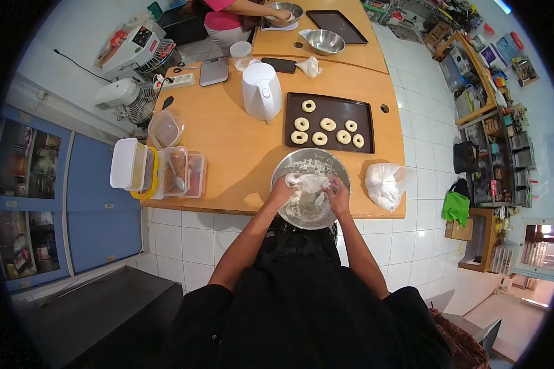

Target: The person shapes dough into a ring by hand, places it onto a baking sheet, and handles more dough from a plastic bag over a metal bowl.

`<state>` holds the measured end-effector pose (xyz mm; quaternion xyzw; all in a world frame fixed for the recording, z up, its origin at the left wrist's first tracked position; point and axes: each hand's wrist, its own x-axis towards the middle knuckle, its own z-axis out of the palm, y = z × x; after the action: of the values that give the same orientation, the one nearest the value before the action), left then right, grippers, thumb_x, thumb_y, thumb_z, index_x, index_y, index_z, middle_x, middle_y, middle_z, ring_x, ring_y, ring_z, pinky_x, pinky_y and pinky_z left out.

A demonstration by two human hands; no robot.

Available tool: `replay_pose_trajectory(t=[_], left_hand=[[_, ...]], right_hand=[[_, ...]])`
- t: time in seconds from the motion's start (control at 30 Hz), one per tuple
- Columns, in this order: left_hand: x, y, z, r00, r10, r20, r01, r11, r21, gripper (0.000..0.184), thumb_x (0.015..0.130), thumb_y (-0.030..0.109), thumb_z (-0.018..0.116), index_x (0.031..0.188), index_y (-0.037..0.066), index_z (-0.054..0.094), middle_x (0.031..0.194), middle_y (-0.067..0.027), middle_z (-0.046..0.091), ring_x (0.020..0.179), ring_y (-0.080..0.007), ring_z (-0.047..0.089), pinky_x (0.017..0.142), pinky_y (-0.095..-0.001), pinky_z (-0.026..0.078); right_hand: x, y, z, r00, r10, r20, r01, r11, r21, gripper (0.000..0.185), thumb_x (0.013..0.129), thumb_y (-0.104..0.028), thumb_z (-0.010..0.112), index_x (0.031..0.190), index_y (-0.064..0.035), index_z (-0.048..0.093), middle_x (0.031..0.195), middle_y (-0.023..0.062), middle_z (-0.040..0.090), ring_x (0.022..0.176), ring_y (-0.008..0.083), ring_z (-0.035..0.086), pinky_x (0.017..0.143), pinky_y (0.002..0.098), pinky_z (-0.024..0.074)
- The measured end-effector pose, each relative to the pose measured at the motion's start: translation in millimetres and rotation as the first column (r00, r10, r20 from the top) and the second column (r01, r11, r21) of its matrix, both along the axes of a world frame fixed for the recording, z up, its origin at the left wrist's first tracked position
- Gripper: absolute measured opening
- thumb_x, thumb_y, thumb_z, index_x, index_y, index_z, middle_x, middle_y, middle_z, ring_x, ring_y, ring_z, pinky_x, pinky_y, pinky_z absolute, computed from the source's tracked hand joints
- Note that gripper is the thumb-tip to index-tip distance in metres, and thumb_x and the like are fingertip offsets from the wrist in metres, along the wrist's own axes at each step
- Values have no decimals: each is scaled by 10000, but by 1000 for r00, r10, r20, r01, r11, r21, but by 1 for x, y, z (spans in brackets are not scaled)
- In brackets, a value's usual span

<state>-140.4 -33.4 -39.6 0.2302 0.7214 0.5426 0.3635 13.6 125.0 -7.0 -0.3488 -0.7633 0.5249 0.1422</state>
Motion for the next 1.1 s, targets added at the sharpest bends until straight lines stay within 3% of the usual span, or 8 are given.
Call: replay_pose_trajectory(t=[0.1, 0.17, 0.47, 0.6, 0.7, 0.8, 0.87, 1.1], left_hand=[[5, -2, 59, 995, -99, -13, 98, 994, -51, 412, 763, 125, 742, 1140, 8, 624, 1081, -133, 678, 959, -242, 654, 834, -342, 507], [3, 1, -32, 990, -29, -138, -1, 978, -211, 404, 770, 129, 730, 1141, 7, 623, 1075, -137, 679, 976, -257, 649, 850, -342, 504], [-1, -7, 24, 962, -16, -274, -30, 986, -163, 384, 789, 152, 656, 1144, 14, 611, 1133, -194, 641, 1071, -339, 599, 909, -394, 475], [1, -6, 28, 954, 37, -297, -51, 998, -38, 336, 763, 113, 659, 1083, 12, 641, 1050, -191, 672, 1013, -343, 625, 875, -395, 491], [-4, -6, 21, 995, -101, -10, 99, 985, -139, 354, 737, 119, 693, 1072, 11, 647, 1021, -185, 681, 979, -340, 640, 842, -390, 507], [3, -4, 30, 984, 154, -93, -159, 986, -50, 387, 714, 135, 723, 1075, 16, 650, 996, -184, 687, 946, -341, 651, 812, -392, 518], [0, -1, 15, 979, 45, -197, -63, 994, -88, 395, 711, 144, 733, 1069, 1, 648, 1002, -192, 685, 953, -346, 650, 813, -396, 518], [-8, -3, -1, 969, 52, -240, -103, 974, -202, 476, 730, 263, 789, 1063, -36, 631, 1017, -201, 679, 963, -351, 644, 818, -404, 514]], right_hand=[[-2, 0, -3, 998, -6, -61, -3, 989, -150, 422, 840, -74, 687, 1231, -3, 545, 993, 87, 649, 901, 152, 613, 820, 279, 478], [-3, -2, 1, 994, -41, -97, 12, 959, -283, 426, 851, -107, 687, 1237, -3, 539, 1023, 76, 641, 933, 152, 602, 830, 278, 472], [8, 1, -28, 1000, -13, 2, 12, 839, -544, 357, 865, -209, 700, 1136, -6, 587, 1002, 28, 628, 902, 117, 568, 775, 260, 456], [9, 0, -37, 997, 64, 38, -52, 963, -264, 247, 840, -224, 719, 939, -5, 664, 843, 32, 652, 799, 107, 580, 736, 268, 465], [6, -4, -27, 996, 6, 85, 4, 994, -112, 231, 822, -231, 729, 857, -7, 684, 781, 48, 665, 760, 114, 597, 721, 279, 477], [4, -7, -37, 996, -32, 84, 35, 999, -30, 227, 822, -217, 730, 858, 3, 686, 767, 43, 660, 739, 89, 585, 698, 258, 474], [5, -8, -30, 998, -41, 53, 39, 998, 39, 222, 825, -213, 727, 858, 2, 684, 762, 49, 673, 720, 95, 602, 693, 253, 478], [6, -7, -46, 990, -125, 70, 129, 990, -51, 241, 824, -236, 709, 874, -1, 698, 767, 110, 698, 738, 176, 664, 701, 301, 498]])
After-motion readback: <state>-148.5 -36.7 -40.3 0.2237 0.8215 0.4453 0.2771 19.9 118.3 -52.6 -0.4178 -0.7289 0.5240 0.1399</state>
